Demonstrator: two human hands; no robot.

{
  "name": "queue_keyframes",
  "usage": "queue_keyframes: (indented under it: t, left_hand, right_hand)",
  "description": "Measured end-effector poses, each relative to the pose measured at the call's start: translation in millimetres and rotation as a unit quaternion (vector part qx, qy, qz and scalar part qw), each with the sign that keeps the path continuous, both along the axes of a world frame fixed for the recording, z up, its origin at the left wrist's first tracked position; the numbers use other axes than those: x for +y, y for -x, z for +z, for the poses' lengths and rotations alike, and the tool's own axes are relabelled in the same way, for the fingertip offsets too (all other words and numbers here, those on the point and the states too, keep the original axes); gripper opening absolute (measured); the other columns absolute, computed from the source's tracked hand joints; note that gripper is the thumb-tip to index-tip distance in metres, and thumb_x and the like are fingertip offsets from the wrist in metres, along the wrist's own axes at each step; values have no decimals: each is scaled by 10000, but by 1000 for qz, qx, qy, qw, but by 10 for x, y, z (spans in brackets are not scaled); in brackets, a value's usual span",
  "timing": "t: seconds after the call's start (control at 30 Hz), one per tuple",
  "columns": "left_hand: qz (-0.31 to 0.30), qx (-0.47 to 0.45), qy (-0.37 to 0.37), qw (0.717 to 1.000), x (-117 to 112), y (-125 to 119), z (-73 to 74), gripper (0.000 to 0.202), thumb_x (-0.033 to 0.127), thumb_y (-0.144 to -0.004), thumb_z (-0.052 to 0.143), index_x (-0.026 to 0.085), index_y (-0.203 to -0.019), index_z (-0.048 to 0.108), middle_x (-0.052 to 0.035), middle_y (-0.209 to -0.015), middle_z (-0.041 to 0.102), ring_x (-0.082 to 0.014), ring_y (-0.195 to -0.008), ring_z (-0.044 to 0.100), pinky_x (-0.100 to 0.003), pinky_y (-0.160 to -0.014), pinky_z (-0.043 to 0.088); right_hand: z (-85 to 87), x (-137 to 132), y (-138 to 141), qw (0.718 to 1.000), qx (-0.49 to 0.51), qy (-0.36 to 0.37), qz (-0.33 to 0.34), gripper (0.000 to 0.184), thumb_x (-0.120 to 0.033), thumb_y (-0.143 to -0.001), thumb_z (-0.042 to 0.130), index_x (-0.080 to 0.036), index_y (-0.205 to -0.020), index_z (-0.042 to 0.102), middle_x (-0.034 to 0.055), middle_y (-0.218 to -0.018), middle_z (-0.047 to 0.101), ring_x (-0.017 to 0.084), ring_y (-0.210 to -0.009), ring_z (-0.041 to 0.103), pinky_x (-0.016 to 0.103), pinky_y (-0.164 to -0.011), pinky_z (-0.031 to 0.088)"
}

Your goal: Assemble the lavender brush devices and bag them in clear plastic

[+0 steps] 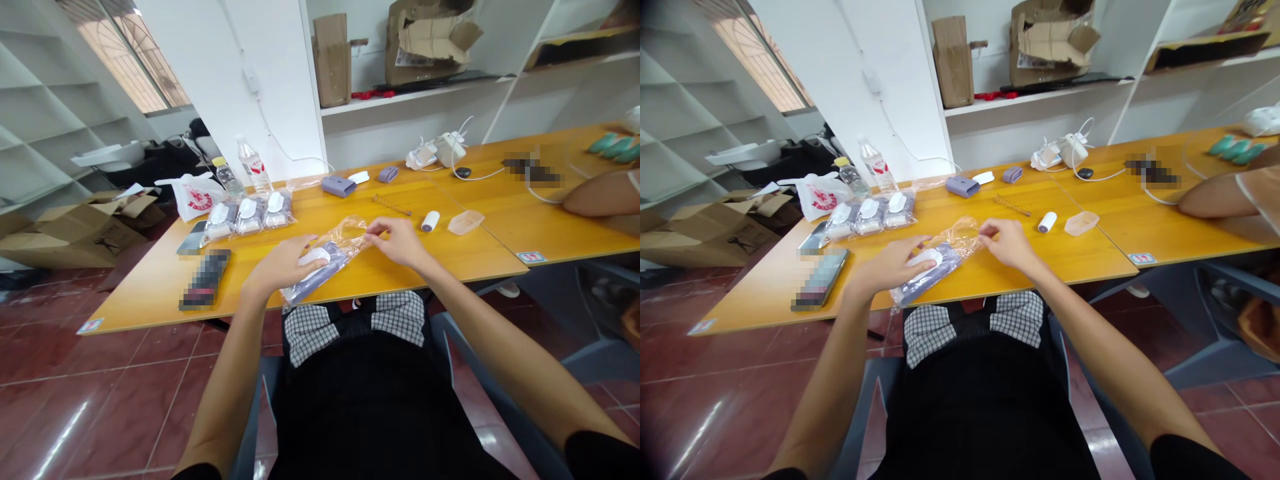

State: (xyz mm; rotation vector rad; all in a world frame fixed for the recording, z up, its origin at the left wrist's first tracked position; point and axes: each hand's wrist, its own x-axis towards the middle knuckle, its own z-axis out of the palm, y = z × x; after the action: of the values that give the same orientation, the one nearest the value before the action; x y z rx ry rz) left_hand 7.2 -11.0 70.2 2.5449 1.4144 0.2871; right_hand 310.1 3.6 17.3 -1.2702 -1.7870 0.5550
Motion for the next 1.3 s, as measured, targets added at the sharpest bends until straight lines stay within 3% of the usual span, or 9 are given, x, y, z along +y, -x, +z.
queue_keyframes:
  t: [0.2,0.3,0.37,0.5,0.67,0.83,0.97,1.13,1.3]
  left_hand:
    - [60,-43,61,995,143,244,-3,595,659,-1053,446,227,-1367,710,-103,-1138,828,-254,-888,783,-361,-784,622]
    - [92,-84,136,983,220,254,-79,493,550,-1038,531,201,-1342,699,-83,-963,822,-194,-643,713,-297,-614,559]
    - [105,-98,175,974,241,197,-134,502,487,-1014,595,165,-1393,663,-60,-804,781,-185,-564,665,-282,-565,508]
    - [80,-150,187,968,242,31,-250,521,473,-1004,637,136,-1401,649,-13,-665,694,-168,-539,599,-260,-538,419]
    - [39,-223,205,952,280,-42,-382,482,460,-956,726,151,-1324,682,39,-584,595,-133,-483,482,-249,-500,312]
    - [21,-286,227,931,275,-76,-444,405,418,-957,755,167,-1266,679,27,-635,625,-115,-485,479,-236,-496,315]
    - [14,-309,259,915,240,-112,-441,401,395,-978,748,199,-1309,636,-1,-717,699,-133,-514,570,-247,-519,416]
    - [55,-292,284,912,272,65,-379,529,419,-958,785,216,-1402,581,37,-613,641,-150,-477,596,-253,-501,455]
    - [127,-293,285,904,318,178,-347,546,480,-965,783,192,-1390,596,-35,-775,753,-172,-607,711,-247,-544,520]
  right_hand:
    - [-63,152,-311,991,19,49,-119,57,-240,-928,721,-196,-928,758,100,-887,808,236,-798,755,383,-790,594]
    - [-40,92,-265,971,77,228,-19,363,-424,-992,722,-165,-1246,726,123,-895,817,197,-599,718,314,-538,550]
    - [-5,18,-147,938,127,316,59,652,-493,-972,774,-165,-1503,584,138,-932,823,204,-591,733,297,-476,549]
    - [23,-75,134,920,217,322,55,983,-360,-889,896,-207,-1684,339,85,-910,813,225,-698,779,303,-546,644]
    - [-57,-29,237,916,288,279,8,843,-62,-869,802,-169,-1605,405,14,-780,767,193,-710,763,278,-601,667]
    - [-134,19,216,911,302,279,11,721,-123,-878,837,-169,-1499,476,13,-731,763,195,-671,763,286,-598,668]
    - [-167,41,210,907,331,260,6,697,-36,-802,854,-198,-1389,514,-36,-680,726,173,-626,735,270,-582,659]
    - [-149,87,128,900,347,263,-24,667,25,-795,784,-168,-1380,528,-74,-616,642,146,-546,638,242,-487,601]
    - [-121,109,60,903,322,282,-30,744,24,-789,775,-101,-1476,518,-43,-634,656,147,-555,609,205,-403,511]
